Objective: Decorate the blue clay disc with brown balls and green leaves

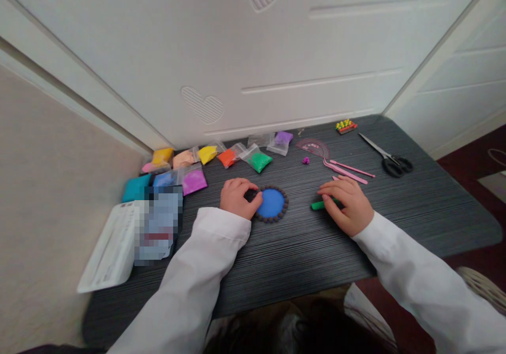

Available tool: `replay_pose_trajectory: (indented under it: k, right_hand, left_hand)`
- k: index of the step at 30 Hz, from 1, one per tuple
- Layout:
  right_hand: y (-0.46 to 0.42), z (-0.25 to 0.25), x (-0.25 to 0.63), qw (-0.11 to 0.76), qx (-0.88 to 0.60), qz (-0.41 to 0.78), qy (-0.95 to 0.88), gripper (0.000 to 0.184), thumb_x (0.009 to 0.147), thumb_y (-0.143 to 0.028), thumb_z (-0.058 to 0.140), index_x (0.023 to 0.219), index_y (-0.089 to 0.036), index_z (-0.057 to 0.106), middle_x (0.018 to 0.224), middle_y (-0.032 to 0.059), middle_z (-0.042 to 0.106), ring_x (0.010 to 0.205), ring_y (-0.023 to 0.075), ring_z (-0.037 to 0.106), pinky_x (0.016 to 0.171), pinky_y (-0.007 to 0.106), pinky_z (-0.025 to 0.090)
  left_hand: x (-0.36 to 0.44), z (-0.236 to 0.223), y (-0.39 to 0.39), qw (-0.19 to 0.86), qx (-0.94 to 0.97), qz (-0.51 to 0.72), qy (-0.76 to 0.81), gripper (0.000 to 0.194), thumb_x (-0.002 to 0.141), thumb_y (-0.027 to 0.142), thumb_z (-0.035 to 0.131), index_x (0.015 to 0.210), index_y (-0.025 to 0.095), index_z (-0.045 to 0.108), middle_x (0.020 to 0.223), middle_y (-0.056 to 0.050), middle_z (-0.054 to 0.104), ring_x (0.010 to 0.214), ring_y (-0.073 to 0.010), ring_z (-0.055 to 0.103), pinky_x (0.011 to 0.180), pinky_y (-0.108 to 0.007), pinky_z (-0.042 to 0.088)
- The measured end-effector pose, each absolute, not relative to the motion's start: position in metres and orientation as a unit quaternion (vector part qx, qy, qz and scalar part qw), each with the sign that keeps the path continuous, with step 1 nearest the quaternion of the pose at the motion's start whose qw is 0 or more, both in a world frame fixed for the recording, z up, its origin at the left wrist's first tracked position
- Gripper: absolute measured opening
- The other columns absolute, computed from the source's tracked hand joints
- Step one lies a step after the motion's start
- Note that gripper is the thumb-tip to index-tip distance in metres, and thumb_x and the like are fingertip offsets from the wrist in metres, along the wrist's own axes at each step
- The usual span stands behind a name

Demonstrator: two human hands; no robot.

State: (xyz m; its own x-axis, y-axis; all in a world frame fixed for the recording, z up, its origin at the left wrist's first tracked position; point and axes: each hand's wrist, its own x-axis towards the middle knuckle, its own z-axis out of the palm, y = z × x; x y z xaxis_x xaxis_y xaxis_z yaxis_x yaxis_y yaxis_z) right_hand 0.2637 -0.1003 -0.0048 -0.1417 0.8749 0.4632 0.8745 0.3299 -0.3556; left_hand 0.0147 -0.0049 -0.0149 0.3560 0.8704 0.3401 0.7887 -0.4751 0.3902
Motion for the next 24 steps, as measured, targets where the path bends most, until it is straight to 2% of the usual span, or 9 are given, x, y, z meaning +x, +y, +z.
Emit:
replay_pose_trajectory:
  k: [24]
  right_hand:
    - [-0.0994, -0.0051, 0.265, 0.308, -0.578, -0.003, -0.756, 0.015, 0.074, -0.018, 0.049, 0.086, -0.021, 0.058, 0.09, 0.0024, 0.063, 0.087, 0.0149, 0.055, 0.091, 0.038, 0.035]
  left_hand:
    - [0.0169, -0.0238, -0.0032, 0.071, 0.814, 0.285, 0.5, 0.015, 0.063, 0.03, 0.056, 0.068, 0.019, 0.064, 0.079, -0.003, 0.062, 0.084, -0.0187, 0.052, 0.079, -0.032, 0.04]
